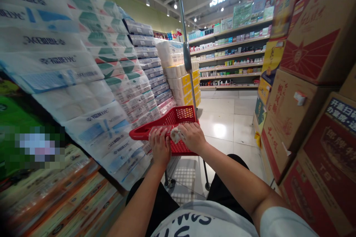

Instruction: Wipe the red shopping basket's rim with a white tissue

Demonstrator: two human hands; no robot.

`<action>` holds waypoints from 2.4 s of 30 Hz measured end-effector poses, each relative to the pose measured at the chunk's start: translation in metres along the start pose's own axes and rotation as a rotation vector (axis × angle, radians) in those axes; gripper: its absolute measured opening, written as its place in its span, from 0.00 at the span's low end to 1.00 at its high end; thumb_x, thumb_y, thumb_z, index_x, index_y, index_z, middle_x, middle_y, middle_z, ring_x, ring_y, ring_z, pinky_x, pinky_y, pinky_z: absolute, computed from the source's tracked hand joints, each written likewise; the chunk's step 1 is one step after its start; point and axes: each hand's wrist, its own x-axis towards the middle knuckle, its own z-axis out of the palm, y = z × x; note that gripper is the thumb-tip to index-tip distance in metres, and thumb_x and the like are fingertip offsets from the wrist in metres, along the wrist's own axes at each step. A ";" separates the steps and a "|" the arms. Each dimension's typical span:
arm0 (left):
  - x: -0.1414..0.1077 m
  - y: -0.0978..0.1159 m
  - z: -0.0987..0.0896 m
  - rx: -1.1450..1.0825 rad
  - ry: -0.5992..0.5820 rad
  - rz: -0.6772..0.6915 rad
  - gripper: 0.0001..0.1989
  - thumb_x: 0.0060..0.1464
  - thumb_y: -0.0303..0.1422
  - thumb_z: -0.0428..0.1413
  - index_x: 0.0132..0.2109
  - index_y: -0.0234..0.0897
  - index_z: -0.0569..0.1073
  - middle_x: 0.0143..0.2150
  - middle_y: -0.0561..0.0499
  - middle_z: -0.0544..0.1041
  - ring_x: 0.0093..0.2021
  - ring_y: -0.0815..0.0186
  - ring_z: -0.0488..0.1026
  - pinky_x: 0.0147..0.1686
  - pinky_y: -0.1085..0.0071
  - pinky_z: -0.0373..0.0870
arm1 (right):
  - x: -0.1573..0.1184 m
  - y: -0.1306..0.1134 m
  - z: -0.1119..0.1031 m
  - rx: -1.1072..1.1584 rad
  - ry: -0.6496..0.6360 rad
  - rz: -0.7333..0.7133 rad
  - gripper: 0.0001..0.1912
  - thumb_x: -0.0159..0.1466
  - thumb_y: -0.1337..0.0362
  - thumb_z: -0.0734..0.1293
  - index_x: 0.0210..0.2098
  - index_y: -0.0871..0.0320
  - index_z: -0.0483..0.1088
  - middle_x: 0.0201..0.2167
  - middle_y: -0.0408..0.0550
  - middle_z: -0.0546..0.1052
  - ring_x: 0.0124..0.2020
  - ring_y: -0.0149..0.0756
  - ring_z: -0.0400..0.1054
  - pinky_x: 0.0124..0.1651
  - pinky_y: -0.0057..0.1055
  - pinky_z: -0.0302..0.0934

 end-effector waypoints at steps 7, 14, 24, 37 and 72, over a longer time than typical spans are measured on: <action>0.000 -0.001 0.002 0.016 -0.003 0.009 0.18 0.61 0.31 0.47 0.56 0.35 0.68 0.58 0.41 0.68 0.63 0.54 0.56 0.63 0.48 0.49 | 0.003 0.004 0.002 0.069 0.011 0.066 0.11 0.67 0.61 0.60 0.43 0.58 0.71 0.34 0.47 0.76 0.33 0.36 0.67 0.40 0.32 0.55; 0.000 -0.001 0.000 0.028 -0.025 0.007 0.18 0.61 0.32 0.47 0.56 0.34 0.67 0.58 0.40 0.67 0.63 0.54 0.56 0.63 0.48 0.48 | -0.009 0.007 0.007 0.100 0.109 -0.093 0.16 0.66 0.65 0.61 0.53 0.58 0.66 0.46 0.52 0.75 0.47 0.43 0.66 0.53 0.40 0.53; 0.000 0.001 0.002 0.035 -0.016 0.013 0.18 0.60 0.31 0.47 0.57 0.35 0.67 0.58 0.41 0.67 0.62 0.53 0.57 0.63 0.48 0.49 | 0.008 0.007 0.004 0.073 0.049 0.092 0.09 0.66 0.61 0.60 0.36 0.58 0.70 0.28 0.46 0.75 0.30 0.35 0.66 0.45 0.34 0.53; 0.000 0.001 0.002 0.012 -0.022 0.004 0.18 0.60 0.31 0.47 0.57 0.35 0.66 0.59 0.40 0.67 0.64 0.53 0.55 0.63 0.48 0.48 | 0.001 0.011 0.009 0.042 0.089 0.081 0.09 0.66 0.63 0.60 0.37 0.58 0.71 0.28 0.47 0.74 0.31 0.37 0.66 0.46 0.36 0.54; -0.004 0.006 -0.002 0.030 -0.057 -0.003 0.19 0.60 0.32 0.47 0.58 0.36 0.66 0.59 0.42 0.66 0.63 0.54 0.55 0.63 0.48 0.49 | 0.010 0.024 0.008 -0.005 0.099 0.100 0.18 0.69 0.59 0.55 0.25 0.57 0.66 0.21 0.44 0.72 0.22 0.33 0.63 0.37 0.32 0.52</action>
